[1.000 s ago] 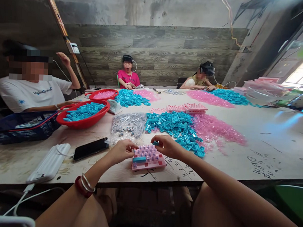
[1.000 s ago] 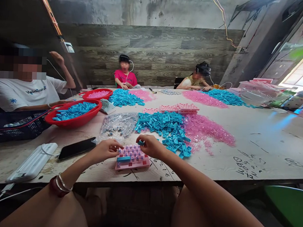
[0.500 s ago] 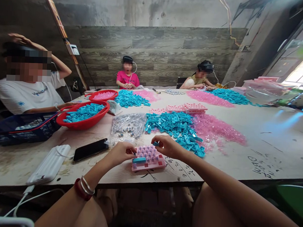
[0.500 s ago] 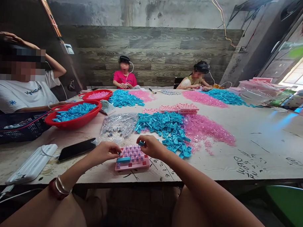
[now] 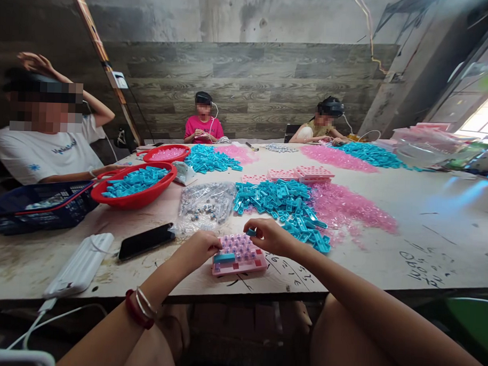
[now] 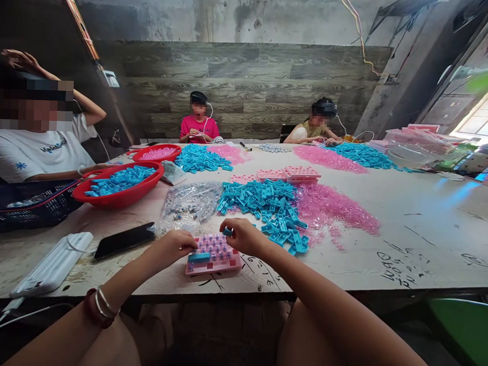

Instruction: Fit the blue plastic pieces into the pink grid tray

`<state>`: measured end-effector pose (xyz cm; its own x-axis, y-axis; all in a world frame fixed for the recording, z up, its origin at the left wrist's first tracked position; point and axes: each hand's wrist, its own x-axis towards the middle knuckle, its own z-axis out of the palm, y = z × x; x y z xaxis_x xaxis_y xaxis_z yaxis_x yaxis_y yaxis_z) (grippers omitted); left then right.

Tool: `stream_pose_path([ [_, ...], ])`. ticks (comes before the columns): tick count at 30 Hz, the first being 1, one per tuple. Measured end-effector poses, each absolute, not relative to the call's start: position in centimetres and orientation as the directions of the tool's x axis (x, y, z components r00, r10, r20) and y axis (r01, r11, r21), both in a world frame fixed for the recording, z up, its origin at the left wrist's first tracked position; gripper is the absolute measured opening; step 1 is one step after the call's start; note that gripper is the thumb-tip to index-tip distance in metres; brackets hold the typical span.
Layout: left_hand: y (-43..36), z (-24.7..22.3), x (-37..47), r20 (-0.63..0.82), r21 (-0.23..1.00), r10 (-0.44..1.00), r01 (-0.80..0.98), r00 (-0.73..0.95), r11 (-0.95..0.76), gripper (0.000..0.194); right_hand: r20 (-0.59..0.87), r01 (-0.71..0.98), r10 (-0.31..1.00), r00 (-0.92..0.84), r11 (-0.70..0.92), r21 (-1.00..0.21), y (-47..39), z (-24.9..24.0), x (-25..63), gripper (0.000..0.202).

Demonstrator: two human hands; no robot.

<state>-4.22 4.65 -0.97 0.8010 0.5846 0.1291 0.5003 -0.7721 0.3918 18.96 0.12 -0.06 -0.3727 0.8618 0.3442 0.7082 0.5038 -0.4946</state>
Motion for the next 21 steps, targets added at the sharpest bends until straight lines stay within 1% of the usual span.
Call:
stream_pose_path([
  [2, 4.75, -1.08, -4.21, 0.146, 0.402, 0.574, 0.482, 0.805, -0.778, 0.022, 0.345, 0.708, 0.862, -0.371, 0.503, -0.496, 0.15, -0.09, 18.99, 0.022],
  [5, 4.79, -1.01, -4.18, 0.154, 0.426, 0.597, 0.493, 0.787, -0.759, 0.02, 0.346, 0.706, 0.861, -0.373, 0.505, -0.497, 0.19, -0.17, 19.05, 0.022],
  [10, 4.77, -0.77, -4.22, 0.122, 0.464, 0.636, 0.523, 0.762, -0.715, 0.021, 0.349, 0.71, 0.861, -0.37, 0.504, -0.491, 0.18, -0.21, 19.17, 0.024],
  [15, 4.97, -0.97, -4.37, 0.137, 0.479, 0.616, 0.493, 0.775, -0.727, 0.019, 0.35, 0.711, 0.861, -0.369, 0.504, -0.491, 0.16, -0.14, 19.21, 0.024],
  [18, 5.01, -0.92, -4.49, 0.147, 0.469, 0.592, 0.471, 0.792, -0.747, 0.019, 0.341, 0.711, 0.865, -0.369, 0.499, -0.495, 0.14, -0.13, 19.15, 0.023],
  [21, 4.83, -0.73, -4.54, 0.147, 0.423, 0.57, 0.469, 0.808, -0.775, 0.018, 0.338, 0.711, 0.866, -0.368, 0.497, -0.498, 0.12, -0.17, 19.12, 0.023],
])
